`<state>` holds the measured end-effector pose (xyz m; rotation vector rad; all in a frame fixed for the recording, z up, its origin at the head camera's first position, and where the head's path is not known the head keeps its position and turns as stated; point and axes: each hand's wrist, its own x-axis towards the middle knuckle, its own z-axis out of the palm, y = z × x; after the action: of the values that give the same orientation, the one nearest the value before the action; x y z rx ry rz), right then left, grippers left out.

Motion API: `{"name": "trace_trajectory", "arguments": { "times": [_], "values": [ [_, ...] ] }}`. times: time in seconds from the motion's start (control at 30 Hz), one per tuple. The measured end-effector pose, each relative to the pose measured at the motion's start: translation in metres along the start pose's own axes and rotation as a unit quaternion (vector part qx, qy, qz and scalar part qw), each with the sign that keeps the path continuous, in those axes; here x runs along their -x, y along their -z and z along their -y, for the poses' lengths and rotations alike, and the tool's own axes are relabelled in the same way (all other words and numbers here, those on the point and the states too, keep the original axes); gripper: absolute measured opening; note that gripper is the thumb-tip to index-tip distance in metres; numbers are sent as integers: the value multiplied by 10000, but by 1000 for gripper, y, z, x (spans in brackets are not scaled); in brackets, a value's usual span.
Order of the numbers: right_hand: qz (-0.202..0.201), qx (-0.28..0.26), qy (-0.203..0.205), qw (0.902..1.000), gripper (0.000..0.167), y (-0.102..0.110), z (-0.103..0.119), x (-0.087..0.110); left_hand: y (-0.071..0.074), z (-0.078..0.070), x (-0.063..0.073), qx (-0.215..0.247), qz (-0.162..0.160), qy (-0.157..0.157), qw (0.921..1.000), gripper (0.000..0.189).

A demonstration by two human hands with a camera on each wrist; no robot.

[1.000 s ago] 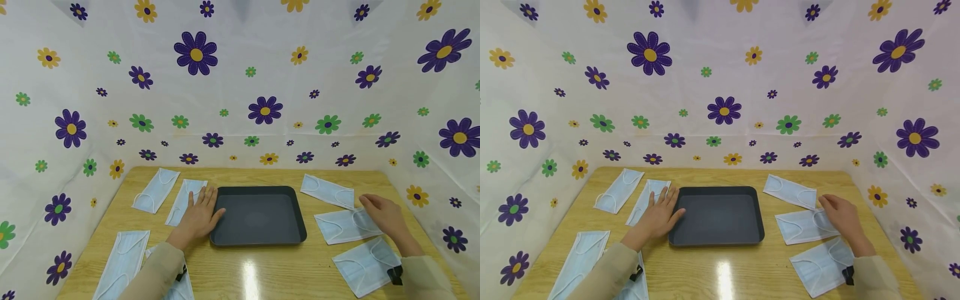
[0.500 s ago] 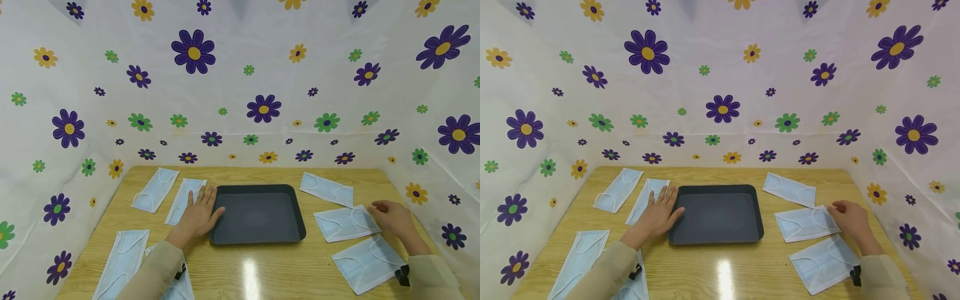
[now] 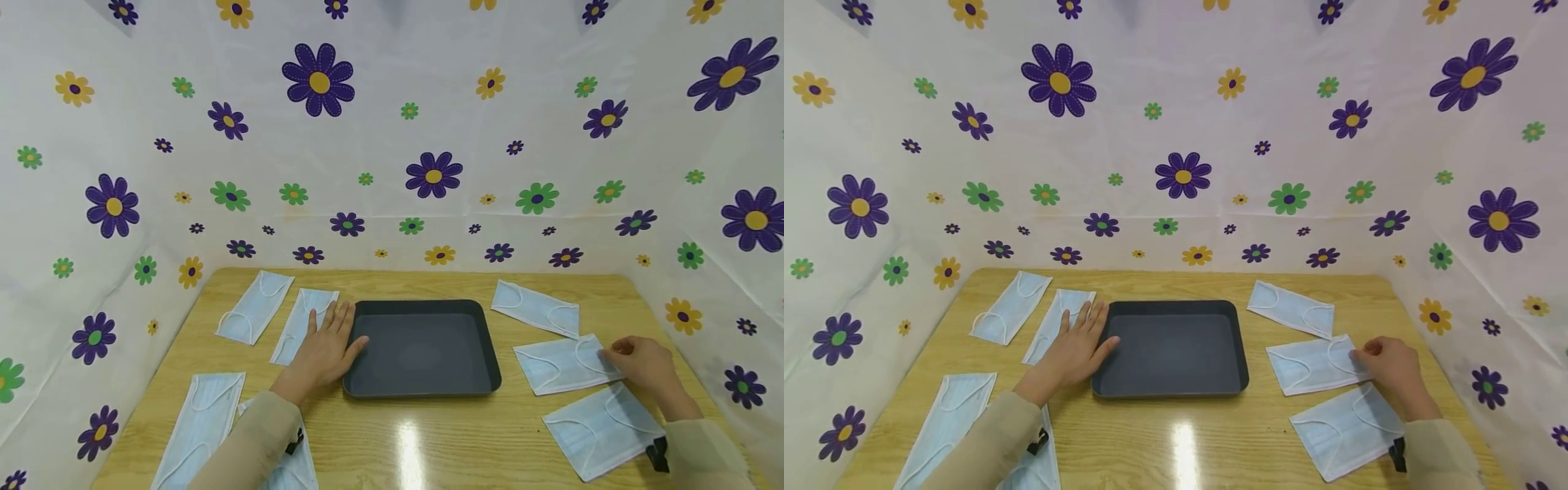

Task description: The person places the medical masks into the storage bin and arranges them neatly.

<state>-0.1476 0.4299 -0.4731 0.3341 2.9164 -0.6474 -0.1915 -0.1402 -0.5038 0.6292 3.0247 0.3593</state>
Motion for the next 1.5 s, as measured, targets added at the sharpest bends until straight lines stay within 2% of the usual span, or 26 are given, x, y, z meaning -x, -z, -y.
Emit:
{"name": "trace_trajectory", "arguments": {
  "times": [0.4,0.77,1.07,1.27,1.5],
  "values": [
    [156,-226,-347,9990,40,-1,-1,1,1,0,-4,17,55,-11,10000,80],
    [227,-357,-327,9986,33,1,2,-1,0,-1,-2,0,98,36,9999,80],
    [420,-753,-261,9959,38,7,-3,-1,2,-1,-1,-8,140,55,9999,80],
    [658,-1054,-202,9921,56,9,-7,-5,3,-2,-1,13,87,54,9999,80],
    [1003,-1829,-403,9772,63,9,-11,-6,2,-1,-1,34,67,37,10000,81]
  ]
}}
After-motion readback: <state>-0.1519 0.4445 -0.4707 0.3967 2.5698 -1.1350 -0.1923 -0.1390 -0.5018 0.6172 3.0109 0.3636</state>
